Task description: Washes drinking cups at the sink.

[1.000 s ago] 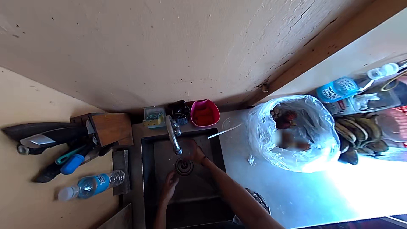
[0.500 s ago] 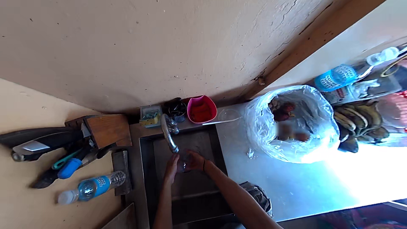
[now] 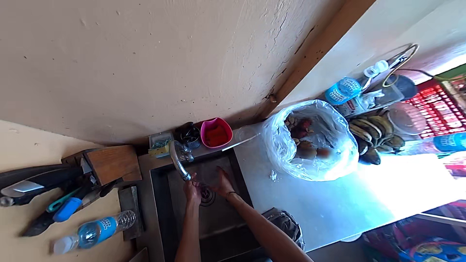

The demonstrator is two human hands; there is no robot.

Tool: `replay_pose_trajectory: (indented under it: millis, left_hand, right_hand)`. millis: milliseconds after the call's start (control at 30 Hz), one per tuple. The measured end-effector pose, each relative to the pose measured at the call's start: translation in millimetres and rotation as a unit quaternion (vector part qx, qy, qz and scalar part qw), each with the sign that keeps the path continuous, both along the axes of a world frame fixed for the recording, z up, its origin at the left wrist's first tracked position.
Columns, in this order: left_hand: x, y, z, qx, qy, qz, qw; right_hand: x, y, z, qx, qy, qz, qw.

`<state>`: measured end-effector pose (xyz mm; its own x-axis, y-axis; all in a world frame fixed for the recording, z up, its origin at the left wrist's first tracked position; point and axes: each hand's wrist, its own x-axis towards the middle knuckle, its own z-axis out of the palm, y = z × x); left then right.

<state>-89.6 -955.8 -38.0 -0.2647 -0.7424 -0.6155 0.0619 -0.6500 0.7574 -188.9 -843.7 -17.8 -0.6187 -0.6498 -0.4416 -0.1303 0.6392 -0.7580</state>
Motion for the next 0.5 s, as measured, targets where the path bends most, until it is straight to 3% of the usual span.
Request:
replay_pose_trajectory:
  millis: [133,267,400,500]
  left_hand:
    - [69.7,13.9,-12.5,0.091,-0.079,0.019,0.992]
    - [119.7,42.6,-1.3,0.134,-0.126,-0.028,0.983]
    - [147.0,55.0,21.1,0.124,-0.142,-0.038,0.981]
    - [150.9,44.9,38.9,0.065,-0.145,-0.084,0.984]
  right_hand:
    - [10.6,-12.8,24.0,-0.016,0.004,0.204,0.979]
    - [-1.2,-21.3,17.2,-0.006,-0.022,0.127,0.992]
    - [-3.2,-26.6,17.9,-0.014,-0.033,0.219,0.975]
    - [-13.0,-25.2,12.0,0.007,-0.037,0.179,0.983]
